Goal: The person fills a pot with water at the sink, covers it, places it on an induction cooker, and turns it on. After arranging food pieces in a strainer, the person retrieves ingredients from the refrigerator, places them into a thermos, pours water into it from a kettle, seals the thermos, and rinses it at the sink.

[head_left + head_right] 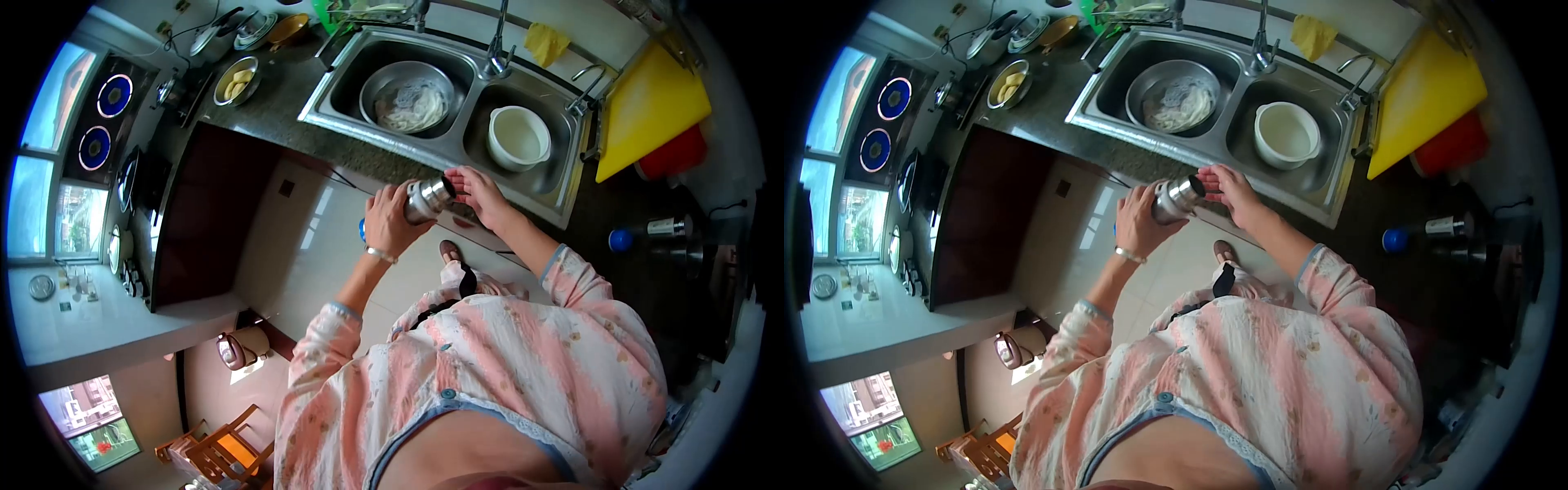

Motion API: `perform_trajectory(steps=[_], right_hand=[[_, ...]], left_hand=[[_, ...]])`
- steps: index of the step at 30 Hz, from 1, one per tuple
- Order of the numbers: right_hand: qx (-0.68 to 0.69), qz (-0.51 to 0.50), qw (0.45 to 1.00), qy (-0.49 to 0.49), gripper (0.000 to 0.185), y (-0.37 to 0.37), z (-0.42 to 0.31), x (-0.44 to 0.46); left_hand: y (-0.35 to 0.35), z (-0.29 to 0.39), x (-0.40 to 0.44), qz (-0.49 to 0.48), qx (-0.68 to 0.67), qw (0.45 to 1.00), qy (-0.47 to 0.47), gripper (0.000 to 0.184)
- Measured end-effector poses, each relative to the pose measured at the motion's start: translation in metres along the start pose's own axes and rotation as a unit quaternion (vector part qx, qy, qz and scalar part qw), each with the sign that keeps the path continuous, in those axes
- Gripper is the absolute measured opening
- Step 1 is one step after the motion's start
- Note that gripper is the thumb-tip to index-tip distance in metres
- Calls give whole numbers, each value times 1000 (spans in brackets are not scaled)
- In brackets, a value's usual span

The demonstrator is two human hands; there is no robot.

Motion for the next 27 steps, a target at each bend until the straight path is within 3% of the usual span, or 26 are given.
perform_trajectory(steps=[5,6,9,11,15,16,18,23,26,27], right_hand=[[96,-7,994,-58,34,71,-8,95],[135,-36,986,-88,35,80,-6,109],[184,3,977,-104,35,93,-6,132],[229,38,965,-120,31,108,2,146],[321,71,930,-167,18,127,22,171],[320,71,929,-170,18,128,20,171],[340,29,919,-196,14,131,21,174],[322,-16,932,-165,13,151,35,198],[302,-5,937,-176,12,151,33,189],[298,17,938,-173,12,149,25,184]], left_hand=[[-60,-8,110,-95,152,981,-74,70],[-67,-3,128,-172,198,962,-75,67],[-105,-6,164,-197,260,939,-112,58],[-133,-8,180,-269,329,895,-132,40],[-176,-7,202,-335,394,845,-137,23],[-177,-1,210,-338,393,844,-135,23],[-182,9,220,-415,436,786,-141,25],[-194,26,238,-437,488,732,-190,33],[-210,22,243,-444,500,720,-187,33],[-209,24,244,-432,489,738,-170,29]])
Point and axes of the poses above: each hand's wrist, its own x-axis towards the middle knuckle, its own y-axis out of the back of the hand, z = x × y, the point moved 3 cm from there along x, towards the middle knuckle, and after that the axes turned 7 degrees about -y, right-handed, at the moved point
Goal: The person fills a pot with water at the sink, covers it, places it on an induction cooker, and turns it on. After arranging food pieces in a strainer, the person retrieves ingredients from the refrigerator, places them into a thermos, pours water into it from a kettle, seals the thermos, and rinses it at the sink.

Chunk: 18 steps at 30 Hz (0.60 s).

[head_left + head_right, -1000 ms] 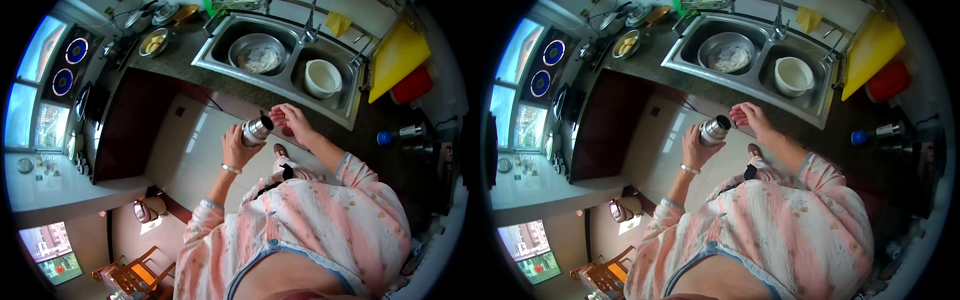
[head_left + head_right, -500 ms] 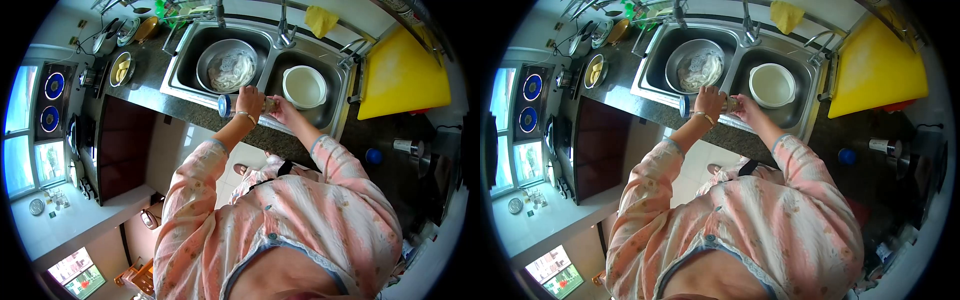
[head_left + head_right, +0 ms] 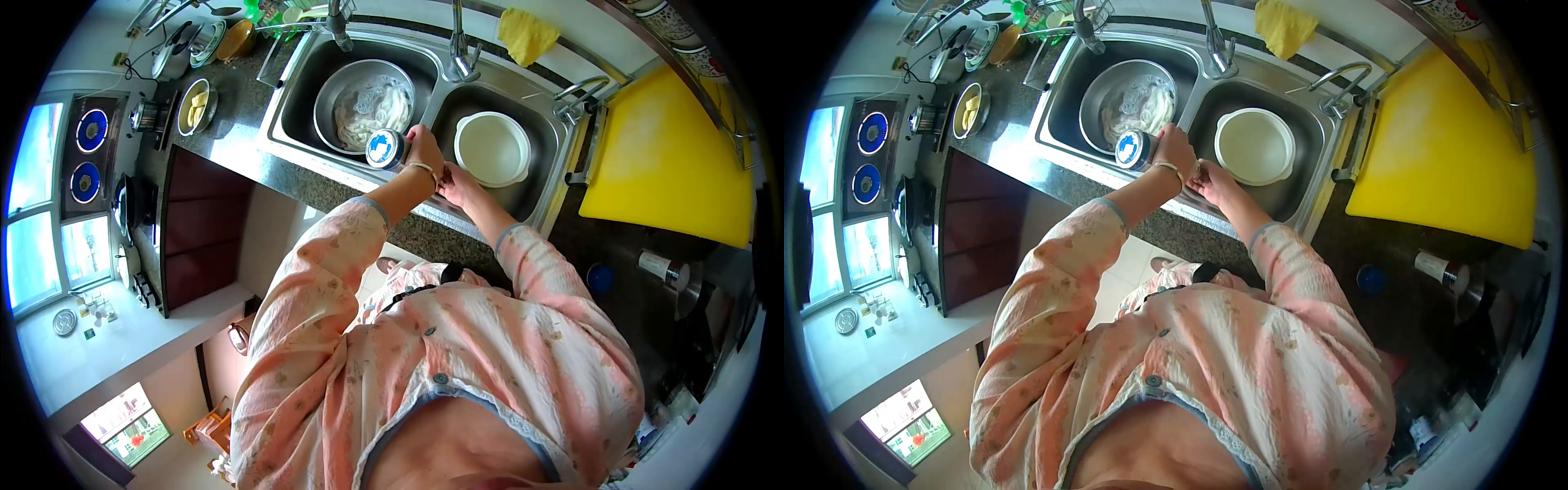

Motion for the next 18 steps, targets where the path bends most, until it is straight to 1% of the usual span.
perform_trajectory(steps=[1,3,4,5,7,8,9,10,11,13,14,15,17,18], right_hand=[[2,-3,1000,1,12,-5,-2,-6],[58,31,998,-6,9,-8,-2,-17],[60,31,998,-6,9,-6,-2,-17],[70,28,997,-10,8,-4,-2,-17],[74,24,997,-16,7,4,-2,-7],[16,-1,1000,-13,5,9,-2,1],[-41,-27,999,-10,4,8,-2,5],[-50,-20,998,-24,5,9,-2,8],[-52,-21,998,-27,5,11,-1,11],[-122,21,992,-33,9,13,-1,12],[-154,56,986,-14,17,13,2,14],[-159,56,985,-19,17,13,2,19],[-282,114,952,-21,23,14,-2,30],[-296,152,942,-37,30,10,-3,32]], left_hand=[[2,-2,-2,-1,3,1000,1,29],[2,-11,-8,22,-71,997,28,26],[7,-19,-19,22,-104,993,42,25],[10,-27,-30,1,-144,989,33,35],[-6,-36,-44,58,-150,986,47,56],[-12,-39,-49,55,-152,986,51,56],[-14,-43,-58,56,-205,975,66,62],[-18,-45,-66,56,-258,961,80,69],[-23,-45,-75,54,-260,961,82,69],[-35,-45,-92,67,-370,920,111,73],[-40,-44,-102,79,-397,906,122,72],[-46,-41,-111,77,-401,904,127,72],[-59,-35,-127,115,-457,869,151,71],[-60,-32,-138,130,-470,858,161,70]])
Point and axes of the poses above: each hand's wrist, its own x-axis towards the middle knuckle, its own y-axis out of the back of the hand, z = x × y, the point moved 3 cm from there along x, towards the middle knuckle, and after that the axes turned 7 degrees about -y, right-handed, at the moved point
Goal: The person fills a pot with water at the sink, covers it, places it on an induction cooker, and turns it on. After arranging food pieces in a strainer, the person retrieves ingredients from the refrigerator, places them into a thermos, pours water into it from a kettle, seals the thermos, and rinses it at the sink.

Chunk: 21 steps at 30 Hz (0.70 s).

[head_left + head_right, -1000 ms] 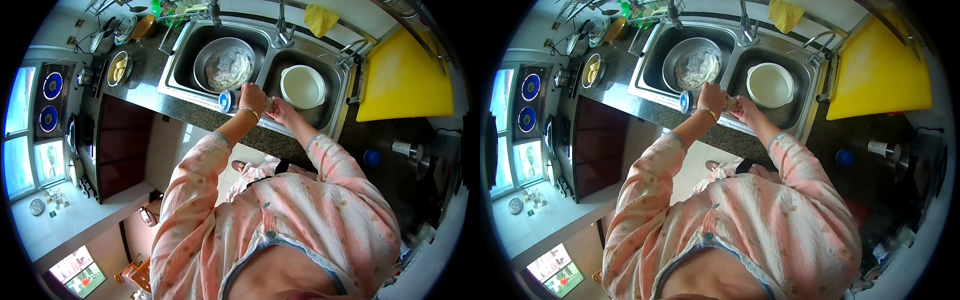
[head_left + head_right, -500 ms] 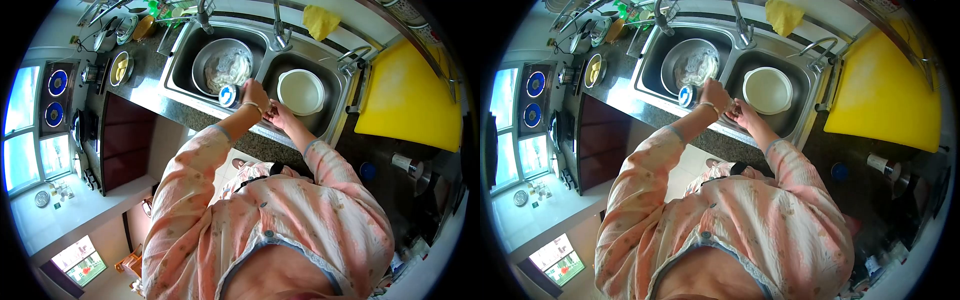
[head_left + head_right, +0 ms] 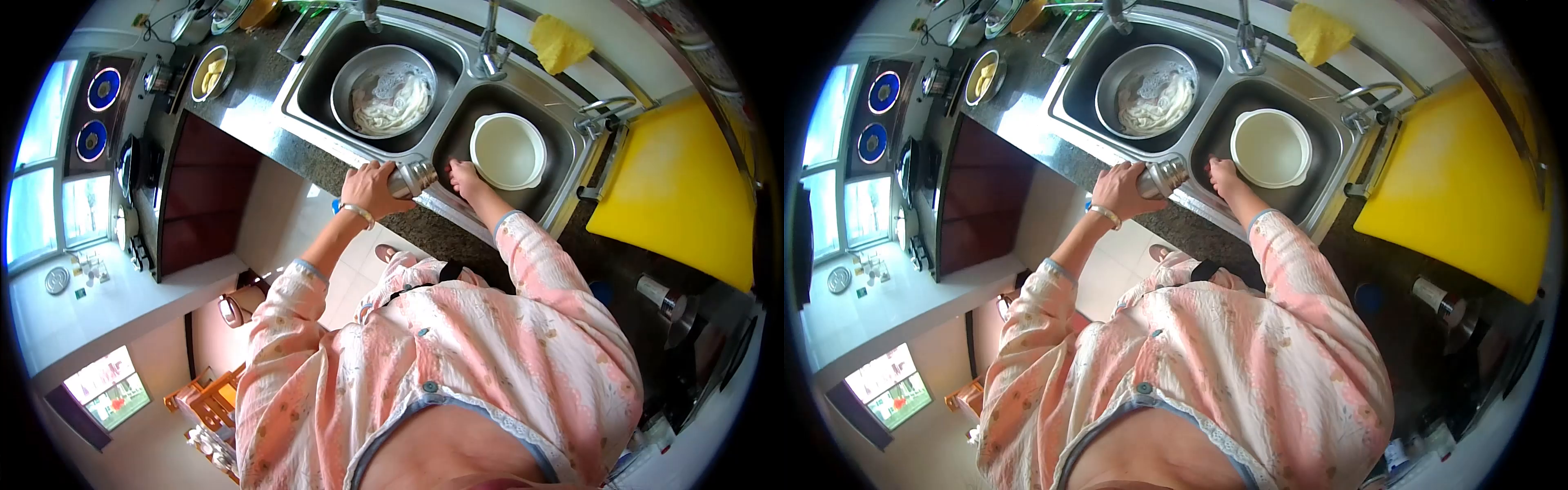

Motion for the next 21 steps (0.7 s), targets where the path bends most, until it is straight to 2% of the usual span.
perform_trajectory(steps=[1,4,9,11,15,19,21], right_hand=[[-7,-1,1000,-3,30,-4,-2,-1],[-61,99,993,24,39,-5,-5,3],[-119,161,979,48,44,-6,1,33],[-129,217,965,66,45,-3,9,52],[-144,227,960,84,48,2,14,74],[-107,217,970,32,48,-12,-5,16],[-83,163,981,66,47,-11,-9,12]], left_hand=[[-1,-1,-10,1,-4,1000,7,70],[-3,-5,-37,71,-107,992,15,70],[-10,-11,-64,92,-172,979,50,72],[-12,-12,-74,117,-215,968,55,72],[-19,-16,-88,161,-289,942,60,69],[-27,-24,-97,197,-344,917,48,71],[-34,-30,-104,200,-353,912,56,72]])
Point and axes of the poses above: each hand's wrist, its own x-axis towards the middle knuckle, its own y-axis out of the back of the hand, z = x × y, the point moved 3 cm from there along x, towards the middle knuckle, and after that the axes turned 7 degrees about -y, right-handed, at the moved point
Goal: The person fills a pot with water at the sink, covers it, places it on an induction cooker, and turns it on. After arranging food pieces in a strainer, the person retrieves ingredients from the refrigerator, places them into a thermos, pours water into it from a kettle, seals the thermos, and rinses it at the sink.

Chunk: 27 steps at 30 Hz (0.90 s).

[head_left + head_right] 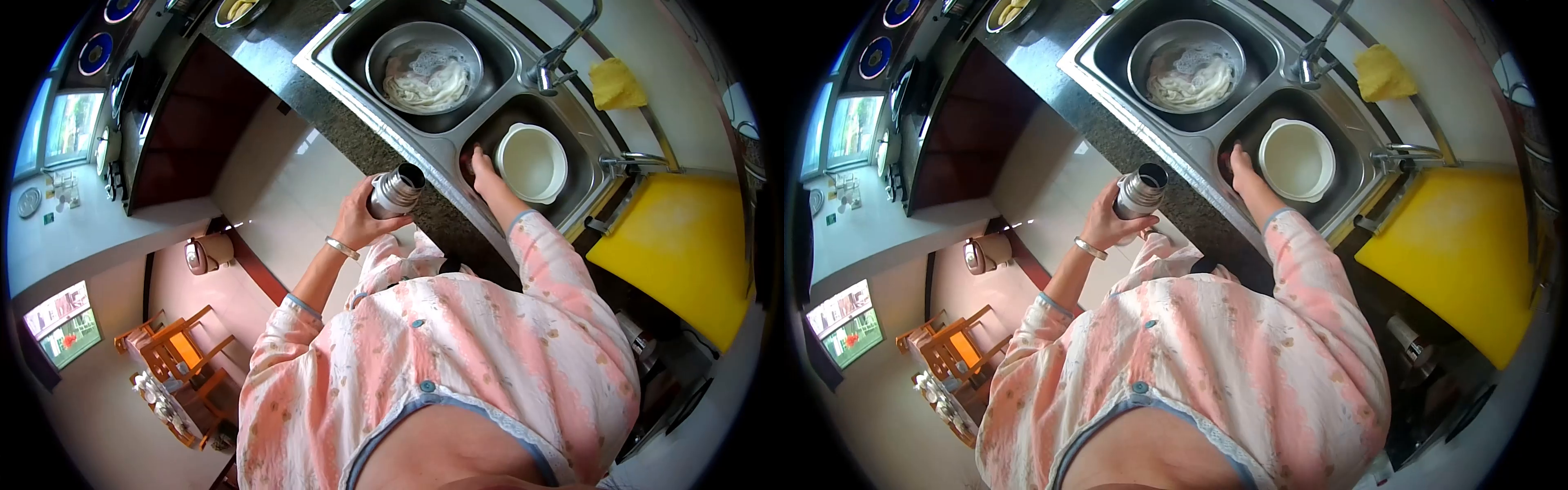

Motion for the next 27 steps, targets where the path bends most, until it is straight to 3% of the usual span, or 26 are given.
perform_trajectory(steps=[1,3,5,9,11,12,14,16,18,20,22,24,26,27], right_hand=[[103,-152,982,-50,36,-2,1,-1],[84,-167,982,-10,25,7,-2,-9],[37,-187,979,69,29,18,-7,-19],[63,-138,977,148,39,20,-26,-83],[-22,-93,961,258,33,22,-31,-88],[-28,-97,960,261,33,26,-31,-81],[18,-209,978,14,26,28,-17,-53],[167,-258,952,3,28,29,-32,-66],[278,-379,880,-71,28,23,-43,-80],[336,-398,843,-133,25,11,-35,-76],[253,-327,907,-80,19,-4,-19,-92],[277,-357,889,-75,17,1,-13,-102],[160,-317,929,-101,19,27,-5,-92],[40,-244,968,-54,20,46,-7,-84]], left_hand=[[1,-2,-5,9,-48,999,-9,73],[2,3,-12,12,-149,988,-36,76],[3,9,-17,25,-167,984,-59,77],[6,24,-28,49,-208,971,-109,78],[11,30,-33,65,-229,961,-139,78],[13,32,-36,73,-229,961,-138,78],[20,36,-42,87,-231,956,-160,77],[27,38,-50,108,-245,950,-158,76],[34,38,-61,107,-248,951,-149,74],[40,30,-72,131,-244,949,-149,72],[43,26,-86,129,-235,956,-123,70],[48,20,-101,141,-225,958,-108,70],[54,12,-118,174,-195,958,-114,70],[57,7,-126,186,-211,955,-97,70]])
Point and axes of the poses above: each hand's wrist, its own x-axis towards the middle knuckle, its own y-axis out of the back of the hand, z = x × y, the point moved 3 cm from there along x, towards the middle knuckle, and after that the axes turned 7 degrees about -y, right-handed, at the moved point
